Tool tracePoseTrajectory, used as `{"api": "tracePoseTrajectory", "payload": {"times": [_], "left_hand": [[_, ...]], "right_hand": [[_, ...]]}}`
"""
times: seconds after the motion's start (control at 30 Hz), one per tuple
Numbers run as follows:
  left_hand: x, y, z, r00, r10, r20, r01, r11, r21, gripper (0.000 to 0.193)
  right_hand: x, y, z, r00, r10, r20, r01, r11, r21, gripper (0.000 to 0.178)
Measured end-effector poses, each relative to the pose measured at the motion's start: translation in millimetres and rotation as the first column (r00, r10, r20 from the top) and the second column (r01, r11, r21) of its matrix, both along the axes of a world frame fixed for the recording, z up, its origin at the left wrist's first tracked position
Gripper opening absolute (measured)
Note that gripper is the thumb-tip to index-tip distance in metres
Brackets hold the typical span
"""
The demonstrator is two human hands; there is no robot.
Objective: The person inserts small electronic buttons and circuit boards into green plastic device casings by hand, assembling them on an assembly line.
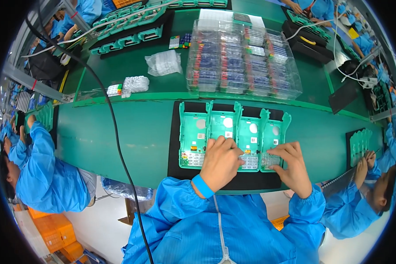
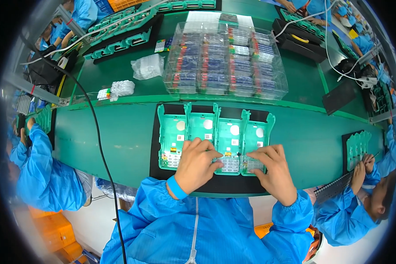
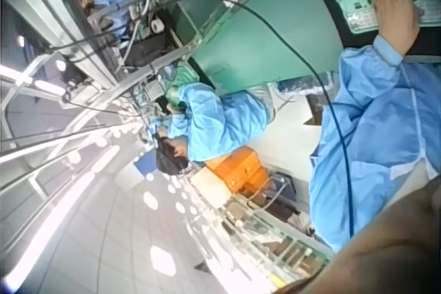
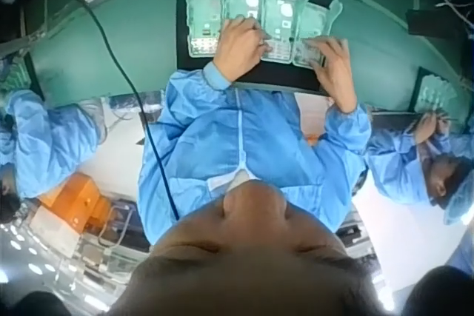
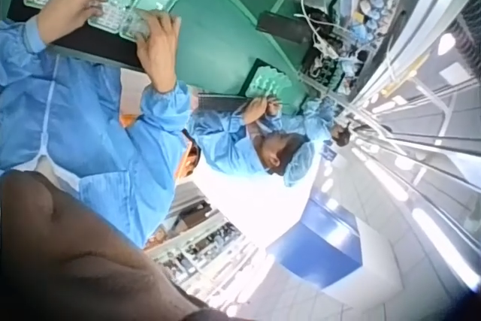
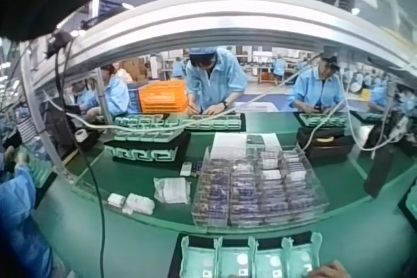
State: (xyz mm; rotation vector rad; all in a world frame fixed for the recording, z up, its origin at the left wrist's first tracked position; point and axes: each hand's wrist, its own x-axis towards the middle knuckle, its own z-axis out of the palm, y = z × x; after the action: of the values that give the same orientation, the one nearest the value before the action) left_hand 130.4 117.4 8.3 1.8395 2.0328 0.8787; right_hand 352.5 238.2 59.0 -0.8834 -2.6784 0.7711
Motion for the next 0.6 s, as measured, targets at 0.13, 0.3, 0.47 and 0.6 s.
{"api": "tracePoseTrajectory", "payload": {"times": [0.13, 0.3, 0.47, 0.6], "left_hand": [[1, 12, 0, 0.996, -0.063, 0.056, 0.062, 0.998, 0.013, 0.017], [1, 16, 0, 0.996, -0.037, 0.078, 0.042, 0.997, -0.064, 0.009], [7, 15, 8, 0.997, -0.047, 0.068, 0.059, 0.980, -0.189, 0.008], [14, 12, 1, 0.998, 0.018, -0.065, -0.019, 1.000, -0.012, 0.015]], "right_hand": [[11, 0, -3, 0.997, -0.004, 0.083, 0.009, 0.998, -0.061, 0.053], [18, 6, -7, 0.991, 0.002, 0.136, 0.013, 0.994, -0.112, 0.052], [21, 17, -14, 0.990, 0.050, 0.128, -0.028, 0.985, -0.168, 0.050], [17, 25, -11, 0.985, 0.075, 0.153, -0.052, 0.987, -0.150, 0.043]]}}
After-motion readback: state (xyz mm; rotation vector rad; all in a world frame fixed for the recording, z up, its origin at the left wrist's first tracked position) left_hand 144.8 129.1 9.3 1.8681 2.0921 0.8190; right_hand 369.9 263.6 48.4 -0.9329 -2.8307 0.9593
